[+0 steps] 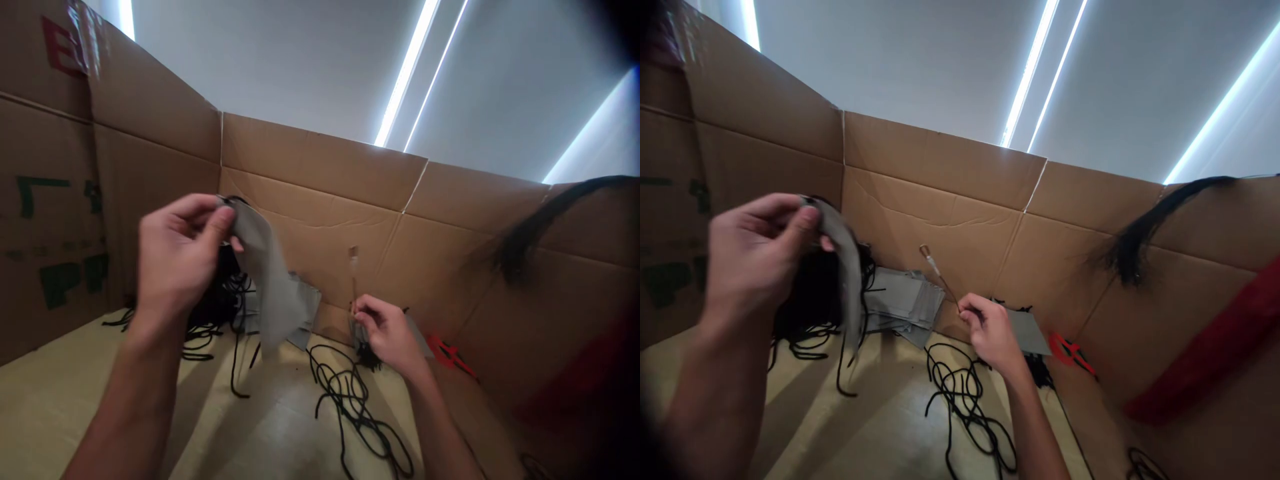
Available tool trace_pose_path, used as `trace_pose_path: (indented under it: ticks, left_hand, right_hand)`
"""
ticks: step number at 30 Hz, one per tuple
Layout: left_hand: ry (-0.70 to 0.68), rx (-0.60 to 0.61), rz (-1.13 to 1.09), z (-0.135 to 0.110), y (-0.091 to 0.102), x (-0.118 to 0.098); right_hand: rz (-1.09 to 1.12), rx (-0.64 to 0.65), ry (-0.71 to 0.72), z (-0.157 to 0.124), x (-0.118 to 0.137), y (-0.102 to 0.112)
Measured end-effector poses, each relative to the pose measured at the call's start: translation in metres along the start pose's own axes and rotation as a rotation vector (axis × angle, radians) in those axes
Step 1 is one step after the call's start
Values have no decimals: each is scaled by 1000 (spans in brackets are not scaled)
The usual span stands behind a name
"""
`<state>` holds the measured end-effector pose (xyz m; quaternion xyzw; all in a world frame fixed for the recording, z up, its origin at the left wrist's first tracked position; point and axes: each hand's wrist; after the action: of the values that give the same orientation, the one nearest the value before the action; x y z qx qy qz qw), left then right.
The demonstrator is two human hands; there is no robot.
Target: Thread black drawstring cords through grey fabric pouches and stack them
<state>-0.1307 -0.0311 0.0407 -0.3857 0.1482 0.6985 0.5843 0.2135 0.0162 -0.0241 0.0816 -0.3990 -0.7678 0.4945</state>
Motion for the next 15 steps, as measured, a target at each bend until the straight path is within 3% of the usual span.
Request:
trace_pose_path:
  ticks: [3, 6, 15]
  left_hand:
    - [48, -93, 282, -13, -30, 7]
    - [47, 14, 353, -21, -50, 12]
    - [77, 337, 204, -35, -60, -13]
  right_hand:
    - [9, 18, 57, -4, 40, 25]
    - [-87, 103, 114, -7, 67, 31]
    - [-257, 26, -128, 0, 50, 17]
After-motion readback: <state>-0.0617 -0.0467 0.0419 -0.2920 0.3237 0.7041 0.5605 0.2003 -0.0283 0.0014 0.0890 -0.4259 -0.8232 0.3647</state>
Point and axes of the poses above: each hand's wrist, its own z-axis towards the middle knuckle, its own y-axis out of the back of the hand, x = y × z, and after that the axes turned 15 degrees about y, right-handed
